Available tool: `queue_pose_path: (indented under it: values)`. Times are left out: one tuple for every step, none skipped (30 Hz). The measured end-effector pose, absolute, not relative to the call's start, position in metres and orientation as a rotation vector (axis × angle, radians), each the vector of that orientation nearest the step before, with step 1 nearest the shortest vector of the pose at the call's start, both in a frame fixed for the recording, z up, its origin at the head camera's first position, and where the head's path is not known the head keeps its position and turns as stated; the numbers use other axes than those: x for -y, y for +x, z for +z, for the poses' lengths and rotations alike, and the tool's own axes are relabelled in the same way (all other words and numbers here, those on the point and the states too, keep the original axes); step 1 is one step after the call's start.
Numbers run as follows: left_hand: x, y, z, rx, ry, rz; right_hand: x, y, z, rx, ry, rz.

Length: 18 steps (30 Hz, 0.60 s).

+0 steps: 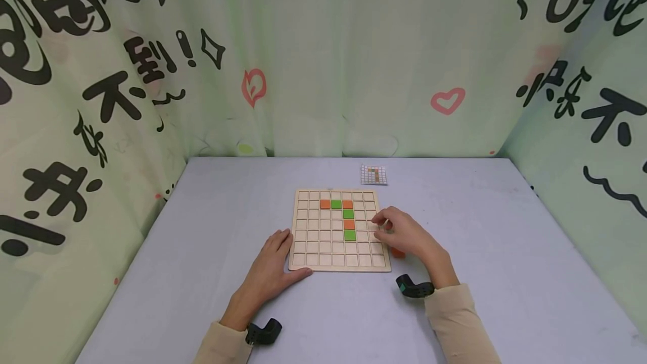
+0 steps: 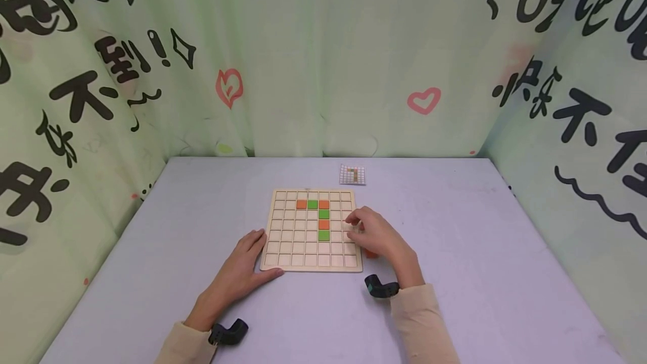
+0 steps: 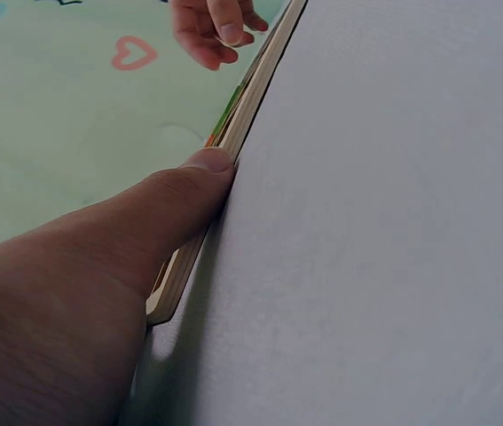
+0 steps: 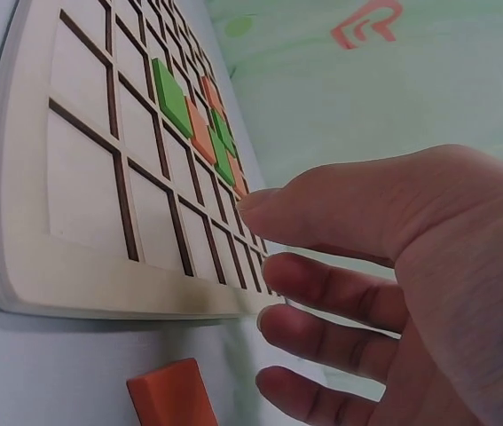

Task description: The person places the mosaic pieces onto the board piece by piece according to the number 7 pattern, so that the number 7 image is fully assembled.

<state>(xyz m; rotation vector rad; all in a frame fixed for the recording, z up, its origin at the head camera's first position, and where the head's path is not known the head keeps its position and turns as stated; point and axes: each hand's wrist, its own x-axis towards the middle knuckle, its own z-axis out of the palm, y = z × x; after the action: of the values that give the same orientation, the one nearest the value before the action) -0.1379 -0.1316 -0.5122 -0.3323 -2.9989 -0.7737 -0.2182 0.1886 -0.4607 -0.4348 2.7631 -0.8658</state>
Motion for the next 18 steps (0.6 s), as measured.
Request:
queue_pose_path:
  values:
    - [0.1317, -0.1378, -0.5122, 2.998, -0.332, -0.775, -0.189, -0.2185, -0.4606, -2.763, -0.435, -0.865]
    - [0.1319, -0.1377, -0.5122, 2.997, -0.333, -0.776, -0.1895, -0.219, -0.4608, -2.764, -0.434, -0.866]
    - [0.1318, -0.1377, -0.5119, 2.997, -0.333, -0.777, -0.19, -0.2195, -0.4611, -2.763, -0.434, -0.867]
    - [0.132, -0.1376, -0.5119, 2.995, -0.334, -0.777, -0.1905, -0.22, -0.4615, -2.762, -0.436, -0.869]
    - [0.1321, -0.1375, -0.5118, 2.994, -0.335, -0.776, -0.1911, -0.2205, -0.4619, -2.763, -0.441, -0.865]
    - [0.1322, -0.1374, -0.5118, 2.993, -0.337, -0.775, -0.1915, -0.2209, -0.4625, -2.763, -0.435, -0.865]
    - [0.1323, -0.1374, -0.5118, 2.992, -0.337, -0.774, -0.1919, -0.2212, -0.4629, -2.764, -0.433, -0.864]
    - [0.1324, -0.1374, -0.5118, 2.992, -0.338, -0.773, -0.1922, -0.2215, -0.4633, -2.764, -0.433, -0.862]
    - [0.1324, -0.1374, -0.5118, 2.992, -0.338, -0.772, -0.1924, -0.2216, -0.4636, -2.763, -0.435, -0.859]
    - [0.1324, -0.1374, -0.5118, 2.993, -0.338, -0.77, -0.1926, -0.2216, -0.4639, -2.765, -0.438, -0.857]
    - [0.1324, -0.1374, -0.5119, 2.995, -0.338, -0.765, -0.1928, -0.2215, -0.464, -2.765, -0.441, -0.853]
    - [0.1323, -0.1375, -0.512, 2.995, -0.337, -0.766, -0.1929, -0.2215, -0.4641, -2.765, -0.442, -0.854]
    - [0.1323, -0.1376, -0.5123, 2.995, -0.339, -0.764, -0.1932, -0.2215, -0.4643, -2.766, -0.446, -0.855]
    - [0.1322, -0.1376, -0.5123, 2.995, -0.34, -0.765, -0.1933, -0.2214, -0.4645, -2.766, -0.447, -0.859]
    - [0.1322, -0.1377, -0.5123, 2.995, -0.34, -0.765, -0.1932, -0.2213, -0.4644, -2.764, -0.449, -0.864]
    - [0.1322, -0.1378, -0.5122, 2.994, -0.34, -0.766, -0.193, -0.2211, -0.4644, -2.763, -0.45, -0.868]
    - [0.1322, -0.1378, -0.5122, 2.995, -0.34, -0.769, -0.1928, -0.2209, -0.4643, -2.761, -0.453, -0.871]
    - [0.1322, -0.138, -0.5124, 2.993, -0.342, -0.766, -0.1925, -0.2207, -0.4642, -2.761, -0.452, -0.873]
